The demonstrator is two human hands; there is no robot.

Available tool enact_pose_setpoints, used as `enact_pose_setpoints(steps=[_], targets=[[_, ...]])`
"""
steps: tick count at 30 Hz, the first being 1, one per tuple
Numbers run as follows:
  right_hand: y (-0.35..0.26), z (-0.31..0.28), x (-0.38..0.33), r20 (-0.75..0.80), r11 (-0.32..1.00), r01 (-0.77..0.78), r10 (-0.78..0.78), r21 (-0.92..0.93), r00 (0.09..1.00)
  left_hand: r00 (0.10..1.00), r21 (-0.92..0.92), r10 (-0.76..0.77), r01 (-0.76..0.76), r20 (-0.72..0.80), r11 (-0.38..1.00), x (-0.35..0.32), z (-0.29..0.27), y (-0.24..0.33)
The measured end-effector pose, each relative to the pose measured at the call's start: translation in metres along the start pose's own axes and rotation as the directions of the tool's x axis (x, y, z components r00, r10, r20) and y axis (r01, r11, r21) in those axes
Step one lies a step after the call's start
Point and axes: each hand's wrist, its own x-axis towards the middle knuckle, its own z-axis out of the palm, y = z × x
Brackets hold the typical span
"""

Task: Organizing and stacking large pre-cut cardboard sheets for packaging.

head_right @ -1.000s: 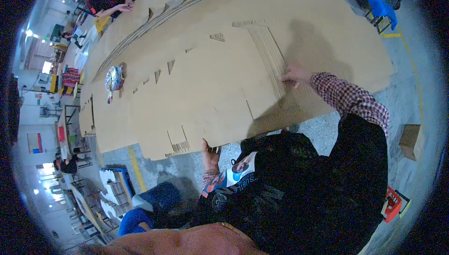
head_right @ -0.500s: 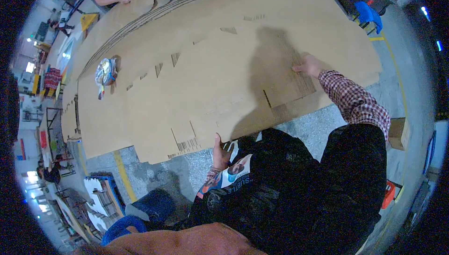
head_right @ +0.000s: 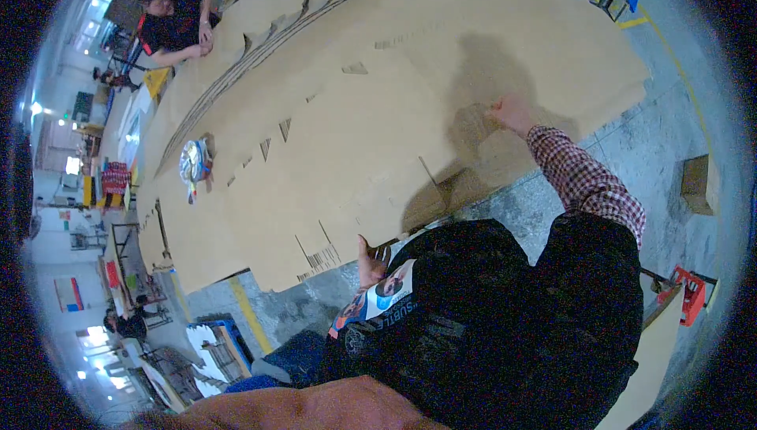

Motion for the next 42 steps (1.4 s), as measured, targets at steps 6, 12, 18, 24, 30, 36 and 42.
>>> enact_pose_setpoints(steps=[6, 12, 18, 24, 30, 36, 42], targets=[[0.016, 0.001, 0.013, 0.035, 0.914, -0.098, 0.091, 0.394, 0.995, 1.0, 0.021, 0.002, -0.002, 0.007, 1.0, 0.003, -0.001, -0.002], [0.039, 0.015, 0.037, 0.179, 0.906, 0.113, -0.2, 0.407, 0.963, 0.999, -0.04, 0.039, -0.04, -0.026, 0.998, 0.005, -0.004, -0.007], [0.038, 0.02, 0.048, -0.032, 0.965, 0.231, -0.229, 0.121, 0.973, 0.991, 0.001, 0.096, -0.097, -0.089, 0.995, -0.001, 0.016, -0.002], [0.04, 0.025, 0.05, -0.164, 0.966, 0.255, -0.245, 0.043, 0.956, 0.991, -0.04, 0.108, -0.111, -0.082, 0.993, -0.004, 0.02, 0.0], [0.03, 0.015, 0.039, -0.184, 0.945, 0.298, -0.272, 0.136, 0.945, 0.998, -0.057, 0.061, -0.061, -0.005, 0.996, 0.002, 0.012, -0.002], [-0.007, -0.001, 0.023, 0.091, 0.819, 0.163, -0.253, 0.55, 0.963, 0.983, -0.024, 0.109, -0.114, -0.145, 0.993, -0.025, 0.029, 0.005], [0.027, 0.013, 0.035, 0.1, 0.657, -0.027, -0.074, 0.754, 0.992, 0.979, -0.111, 0.184, -0.193, -0.089, 0.975, -0.019, 0.045, 0.004]])
